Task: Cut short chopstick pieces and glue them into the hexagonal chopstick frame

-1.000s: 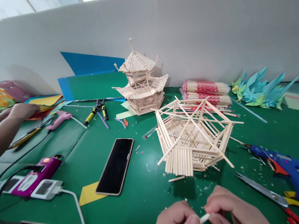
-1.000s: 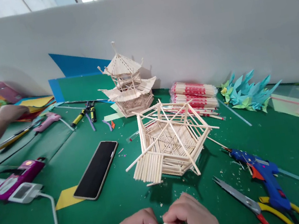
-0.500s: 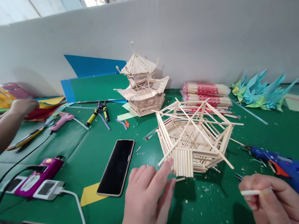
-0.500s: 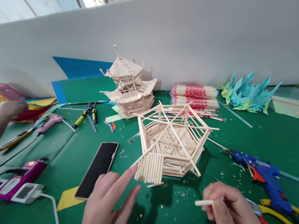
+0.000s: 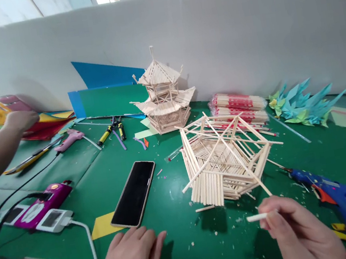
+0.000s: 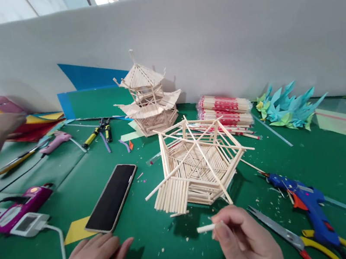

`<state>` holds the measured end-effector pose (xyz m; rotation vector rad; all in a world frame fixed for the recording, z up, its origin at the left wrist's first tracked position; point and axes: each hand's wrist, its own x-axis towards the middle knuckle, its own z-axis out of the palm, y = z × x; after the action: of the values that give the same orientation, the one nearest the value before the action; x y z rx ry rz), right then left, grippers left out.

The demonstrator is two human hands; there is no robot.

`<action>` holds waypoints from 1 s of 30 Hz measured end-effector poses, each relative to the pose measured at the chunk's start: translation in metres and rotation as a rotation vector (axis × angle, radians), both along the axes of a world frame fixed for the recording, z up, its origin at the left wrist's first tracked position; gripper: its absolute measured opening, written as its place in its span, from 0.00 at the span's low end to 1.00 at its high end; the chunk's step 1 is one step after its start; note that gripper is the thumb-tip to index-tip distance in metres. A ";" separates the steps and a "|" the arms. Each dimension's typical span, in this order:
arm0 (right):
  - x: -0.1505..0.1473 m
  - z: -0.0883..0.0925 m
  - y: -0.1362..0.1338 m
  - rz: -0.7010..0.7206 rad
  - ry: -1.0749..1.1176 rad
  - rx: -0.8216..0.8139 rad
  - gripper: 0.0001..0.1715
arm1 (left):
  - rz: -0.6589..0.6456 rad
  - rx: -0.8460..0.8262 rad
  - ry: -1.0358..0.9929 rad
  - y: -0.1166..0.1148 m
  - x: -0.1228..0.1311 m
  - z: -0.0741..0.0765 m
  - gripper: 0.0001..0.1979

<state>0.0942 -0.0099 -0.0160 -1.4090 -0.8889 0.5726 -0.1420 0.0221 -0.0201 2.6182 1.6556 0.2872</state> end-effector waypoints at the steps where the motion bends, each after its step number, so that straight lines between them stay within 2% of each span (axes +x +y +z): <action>1: -0.004 0.003 0.002 0.015 -0.018 -0.030 0.11 | -0.024 -0.040 -0.061 -0.003 0.002 0.001 0.17; 3: -0.008 0.008 0.005 0.100 -0.071 -0.034 0.09 | -0.063 -0.121 -0.275 -0.008 0.013 0.005 0.14; 4: -0.009 0.009 0.006 0.145 -0.102 -0.026 0.08 | -0.091 -0.154 -0.391 -0.011 0.022 0.009 0.07; 5: -0.008 0.009 0.008 0.182 -0.135 -0.018 0.07 | -0.091 -0.182 -0.519 -0.012 0.031 0.012 0.05; 8: -0.004 0.008 0.010 0.266 -0.250 0.021 0.07 | -0.108 -0.231 -0.827 -0.014 0.060 0.021 0.06; 11: 0.000 0.007 0.010 0.330 -0.353 0.055 0.05 | -0.052 -0.293 -1.026 -0.013 0.079 0.023 0.07; 15: -0.003 0.007 0.010 0.337 -0.357 0.083 0.04 | 0.017 -0.495 -1.178 -0.011 0.089 0.021 0.05; 21: -0.004 0.003 0.008 0.293 -0.307 0.068 0.06 | 0.207 -0.773 -1.353 -0.008 0.091 0.020 0.12; 26: 0.006 -0.002 0.004 0.232 -0.242 0.027 0.07 | 0.304 -0.853 -1.522 -0.008 0.093 0.015 0.14; 30: 0.004 -0.003 0.001 0.357 -0.191 -0.012 0.08 | 0.324 -0.926 -1.556 -0.008 0.095 0.012 0.13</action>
<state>0.0985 -0.0086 -0.0195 -1.3389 -1.3070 0.7187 -0.0474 0.0138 -0.0077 0.8202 1.0438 0.9191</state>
